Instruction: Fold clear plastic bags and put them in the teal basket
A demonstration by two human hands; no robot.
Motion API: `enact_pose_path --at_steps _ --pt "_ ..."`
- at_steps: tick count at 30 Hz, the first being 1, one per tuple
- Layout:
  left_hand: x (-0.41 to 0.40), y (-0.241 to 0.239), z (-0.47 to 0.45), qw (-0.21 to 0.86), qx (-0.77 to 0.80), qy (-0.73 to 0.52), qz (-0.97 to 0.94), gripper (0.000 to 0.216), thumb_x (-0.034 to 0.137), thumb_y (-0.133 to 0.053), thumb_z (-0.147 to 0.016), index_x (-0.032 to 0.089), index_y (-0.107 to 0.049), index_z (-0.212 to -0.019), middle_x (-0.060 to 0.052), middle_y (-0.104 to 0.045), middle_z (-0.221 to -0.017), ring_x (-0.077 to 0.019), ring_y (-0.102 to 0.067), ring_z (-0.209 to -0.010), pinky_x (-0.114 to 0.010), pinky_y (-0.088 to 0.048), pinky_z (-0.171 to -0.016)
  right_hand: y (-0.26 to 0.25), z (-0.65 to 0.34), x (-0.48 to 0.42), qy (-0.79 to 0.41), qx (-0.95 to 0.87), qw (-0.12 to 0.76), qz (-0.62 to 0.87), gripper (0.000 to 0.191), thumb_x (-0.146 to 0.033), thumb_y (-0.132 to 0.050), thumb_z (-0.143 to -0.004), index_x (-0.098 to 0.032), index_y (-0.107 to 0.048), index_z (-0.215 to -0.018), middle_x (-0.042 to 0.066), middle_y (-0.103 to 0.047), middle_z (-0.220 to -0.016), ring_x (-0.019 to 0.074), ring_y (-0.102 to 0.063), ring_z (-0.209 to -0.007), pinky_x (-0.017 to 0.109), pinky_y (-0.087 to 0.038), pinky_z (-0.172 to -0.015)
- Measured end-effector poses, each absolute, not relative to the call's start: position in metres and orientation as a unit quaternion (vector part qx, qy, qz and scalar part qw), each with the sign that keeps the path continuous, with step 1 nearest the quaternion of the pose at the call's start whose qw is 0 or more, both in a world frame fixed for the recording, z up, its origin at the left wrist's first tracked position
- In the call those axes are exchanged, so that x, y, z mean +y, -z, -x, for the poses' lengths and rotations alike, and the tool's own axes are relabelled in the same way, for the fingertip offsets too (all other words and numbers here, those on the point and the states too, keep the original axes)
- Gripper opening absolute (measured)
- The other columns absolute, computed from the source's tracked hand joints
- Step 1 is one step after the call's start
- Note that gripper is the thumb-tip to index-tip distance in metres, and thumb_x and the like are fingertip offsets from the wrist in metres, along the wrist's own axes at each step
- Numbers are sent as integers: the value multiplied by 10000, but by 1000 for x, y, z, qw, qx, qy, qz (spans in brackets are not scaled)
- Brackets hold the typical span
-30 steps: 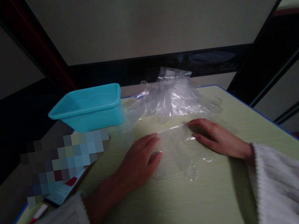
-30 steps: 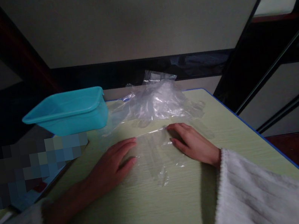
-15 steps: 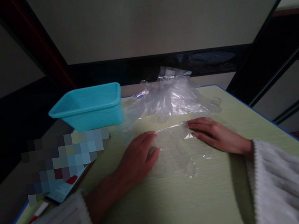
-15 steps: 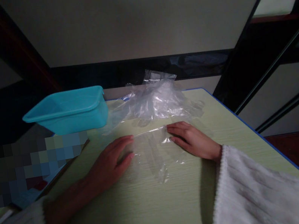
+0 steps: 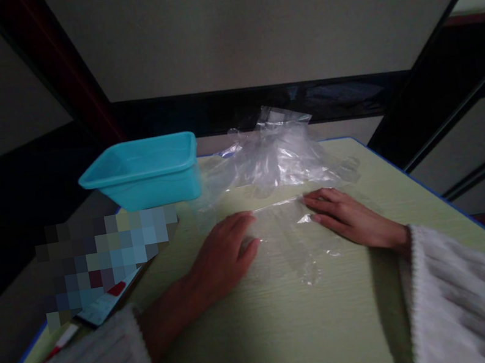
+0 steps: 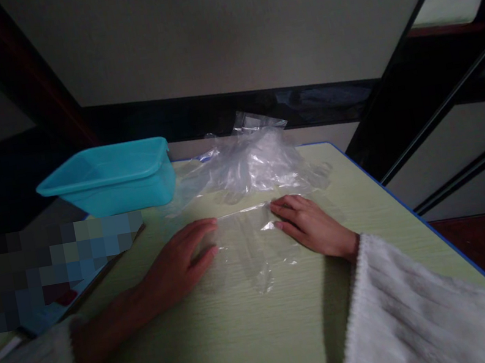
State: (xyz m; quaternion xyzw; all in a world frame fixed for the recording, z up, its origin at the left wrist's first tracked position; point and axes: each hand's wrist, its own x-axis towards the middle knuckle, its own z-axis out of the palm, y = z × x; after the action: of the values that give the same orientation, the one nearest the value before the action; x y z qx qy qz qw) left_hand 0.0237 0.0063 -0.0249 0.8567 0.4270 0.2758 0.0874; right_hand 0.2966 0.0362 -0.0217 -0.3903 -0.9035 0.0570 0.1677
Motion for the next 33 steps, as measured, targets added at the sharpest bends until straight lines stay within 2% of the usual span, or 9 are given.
enact_pose_path --at_steps 15,23,33 --pt "5 23 -24 97 424 -265 -860 266 191 -458 -827 113 -528 -1071 -146 -578 -1170 -237 -533 -1089 -417 -436 -948 22 -295 38 -48 -904 135 402 475 -395 -278 -932 -121 -506 -1246 169 -525 -1064 284 -481 -993 486 -417 -870" --pt "6 23 -24 87 425 -259 -863 242 186 -460 -830 137 -536 -1055 -127 -582 -1167 -222 -535 -1090 -400 -440 -948 23 -295 39 -38 -906 131 401 471 -384 -292 -933 -84 -505 -1227 191 -493 -1162 294 -455 -1068 481 -395 -910" --pt "6 23 -24 89 423 -263 -862 229 184 -465 -828 156 -535 -1044 -113 -583 -1167 -215 -535 -1088 -401 -442 -944 24 -295 37 -13 -903 130 410 469 -374 -289 -937 -93 -501 -1247 185 -515 -1187 295 -453 -1101 483 -389 -930"
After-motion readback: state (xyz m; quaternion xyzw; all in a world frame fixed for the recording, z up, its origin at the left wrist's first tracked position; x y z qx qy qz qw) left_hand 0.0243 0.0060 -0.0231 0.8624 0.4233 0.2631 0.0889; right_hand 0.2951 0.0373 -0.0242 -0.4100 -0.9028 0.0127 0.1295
